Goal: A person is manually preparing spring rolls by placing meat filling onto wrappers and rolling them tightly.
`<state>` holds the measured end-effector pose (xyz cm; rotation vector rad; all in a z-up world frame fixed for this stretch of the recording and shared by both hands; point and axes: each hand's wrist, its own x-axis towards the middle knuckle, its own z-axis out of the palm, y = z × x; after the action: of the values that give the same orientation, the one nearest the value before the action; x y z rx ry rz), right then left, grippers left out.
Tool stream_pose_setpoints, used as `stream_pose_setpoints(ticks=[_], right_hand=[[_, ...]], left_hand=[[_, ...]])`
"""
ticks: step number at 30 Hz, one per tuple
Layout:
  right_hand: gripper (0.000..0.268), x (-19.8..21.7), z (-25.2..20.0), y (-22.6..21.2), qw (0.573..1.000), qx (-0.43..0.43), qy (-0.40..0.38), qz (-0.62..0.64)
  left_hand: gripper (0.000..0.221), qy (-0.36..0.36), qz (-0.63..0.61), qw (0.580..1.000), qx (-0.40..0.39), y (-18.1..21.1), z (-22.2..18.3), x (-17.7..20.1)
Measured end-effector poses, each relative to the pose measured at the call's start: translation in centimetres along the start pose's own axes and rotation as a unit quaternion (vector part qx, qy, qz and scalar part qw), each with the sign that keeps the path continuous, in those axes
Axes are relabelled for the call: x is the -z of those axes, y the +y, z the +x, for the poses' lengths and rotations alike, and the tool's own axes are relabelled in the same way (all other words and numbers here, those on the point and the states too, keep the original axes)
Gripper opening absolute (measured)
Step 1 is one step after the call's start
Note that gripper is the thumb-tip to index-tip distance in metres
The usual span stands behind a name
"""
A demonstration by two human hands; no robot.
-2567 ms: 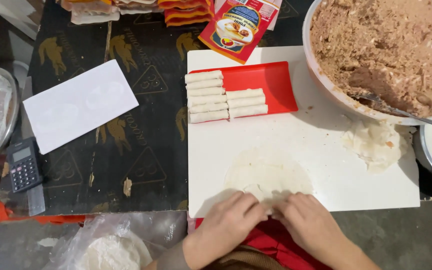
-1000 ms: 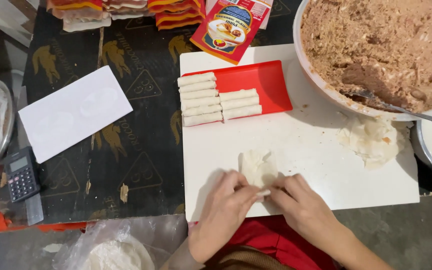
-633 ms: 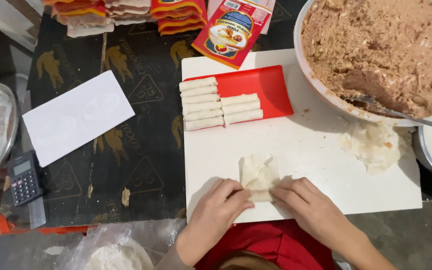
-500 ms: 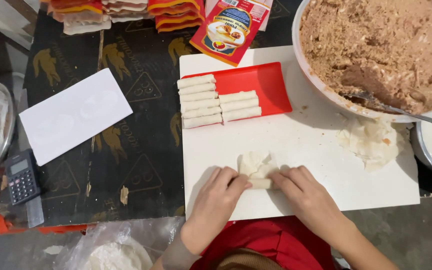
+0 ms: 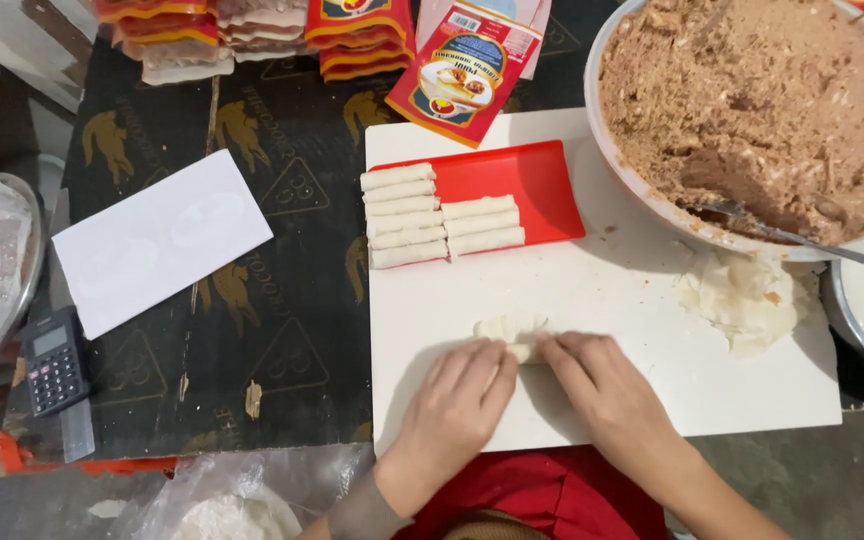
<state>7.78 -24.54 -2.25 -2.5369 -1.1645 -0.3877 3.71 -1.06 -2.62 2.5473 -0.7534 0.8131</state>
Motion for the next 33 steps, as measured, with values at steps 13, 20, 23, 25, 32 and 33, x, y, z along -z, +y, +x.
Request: stream_pose_setpoints(ticks=[13,20,23,25,32,33], right_hand=[[0.108,-1.1,3.8,2.9,0.971,-0.082,-0.199,-0.104],[0.065,0.4,4.3,3.8,0.997,-0.033,-0.064,-0.003],[0.059,0.3,4.7,4.3,0.990,-0.021,-0.131,0.044],[0.054,0.0,5.6,4.1,0.989,-0.042,-0.119,0.073],[0.030,-1.0,13.3,7.3,0.986,-0.114,0.008,0.118],[0.030,-1.8,14.3,8.5,0.987,-0.113,0.009,0.118]], left_hand=[[0.079,-0.174,0.040,0.977,0.118,-1.8,1.8,-2.2],[0.062,-0.116,-0.059,0.986,0.101,-6.2,3.3,-0.9],[0.047,-0.117,-0.037,0.988,0.098,-6.8,2.9,-0.9],[0.039,-0.110,-0.052,0.988,0.098,-7.3,2.7,-1.7],[0.056,0.010,0.009,0.989,0.146,-11.8,6.2,0.7],[0.056,0.011,0.009,0.989,0.145,-12.6,6.1,0.4]])
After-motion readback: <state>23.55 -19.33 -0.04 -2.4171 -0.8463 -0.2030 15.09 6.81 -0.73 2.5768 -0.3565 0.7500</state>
